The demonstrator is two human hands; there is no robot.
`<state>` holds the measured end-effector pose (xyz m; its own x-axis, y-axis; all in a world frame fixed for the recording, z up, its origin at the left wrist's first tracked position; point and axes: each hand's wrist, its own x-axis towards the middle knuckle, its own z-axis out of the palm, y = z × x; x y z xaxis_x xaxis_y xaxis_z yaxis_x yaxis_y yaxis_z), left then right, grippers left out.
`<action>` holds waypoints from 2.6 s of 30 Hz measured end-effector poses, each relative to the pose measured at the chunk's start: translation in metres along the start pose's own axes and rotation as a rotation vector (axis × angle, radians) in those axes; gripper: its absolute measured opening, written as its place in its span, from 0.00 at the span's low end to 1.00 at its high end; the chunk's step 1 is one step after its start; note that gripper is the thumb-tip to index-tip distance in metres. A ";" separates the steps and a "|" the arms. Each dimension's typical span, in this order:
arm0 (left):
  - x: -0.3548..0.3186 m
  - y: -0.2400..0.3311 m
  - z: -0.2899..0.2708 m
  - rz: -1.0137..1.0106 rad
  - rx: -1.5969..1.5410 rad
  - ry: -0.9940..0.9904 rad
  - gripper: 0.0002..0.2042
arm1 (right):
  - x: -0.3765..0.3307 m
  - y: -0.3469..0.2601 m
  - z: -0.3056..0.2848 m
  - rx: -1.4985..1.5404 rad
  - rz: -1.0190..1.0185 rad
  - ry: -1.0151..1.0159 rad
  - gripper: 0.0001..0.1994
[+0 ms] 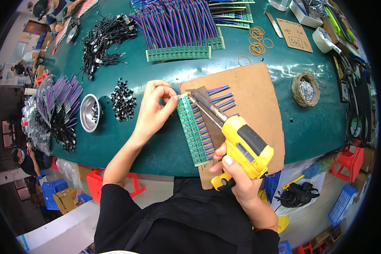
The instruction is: The person solders wires of black cables to circuit boards using a soldering iron. The person then picks up small electronic components from the table, inserts them onto the circuit boards, and solders them using the soldering iron.
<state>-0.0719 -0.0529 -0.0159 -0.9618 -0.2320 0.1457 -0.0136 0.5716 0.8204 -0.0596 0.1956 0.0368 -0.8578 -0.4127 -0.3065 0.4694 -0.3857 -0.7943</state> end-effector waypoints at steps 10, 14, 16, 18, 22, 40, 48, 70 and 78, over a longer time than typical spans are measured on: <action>-0.004 -0.001 0.008 -0.014 0.042 0.032 0.05 | -0.003 0.015 -0.002 -0.080 0.056 0.041 0.13; -0.005 0.001 0.014 0.013 0.048 0.082 0.06 | -0.002 0.014 0.000 -0.087 0.059 0.042 0.12; -0.005 0.000 0.015 0.040 0.114 0.094 0.07 | -0.001 0.013 0.002 -0.095 0.060 0.046 0.11; -0.005 0.000 0.016 0.049 0.129 0.099 0.08 | 0.000 0.013 0.003 -0.106 0.062 0.044 0.11; -0.006 0.000 0.018 0.072 0.162 0.114 0.08 | 0.000 0.010 0.004 -0.131 0.082 0.019 0.11; -0.004 -0.002 0.015 0.064 0.097 0.099 0.06 | 0.003 0.005 0.006 -0.084 0.040 0.031 0.15; 0.006 -0.003 0.001 -0.172 -0.086 -0.011 0.05 | 0.006 0.008 0.008 -0.082 0.042 0.026 0.11; 0.014 -0.005 -0.001 -0.247 -0.112 -0.088 0.05 | -0.001 0.004 0.004 -0.036 -0.007 0.078 0.15; 0.002 0.001 -0.017 -0.179 -0.107 -0.164 0.12 | -0.005 0.000 -0.003 0.011 -0.065 0.090 0.17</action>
<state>-0.0692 -0.0665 -0.0055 -0.9783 -0.1859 -0.0917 -0.1669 0.4443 0.8802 -0.0564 0.2000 0.0371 -0.9017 -0.3109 -0.3005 0.4139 -0.4189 -0.8082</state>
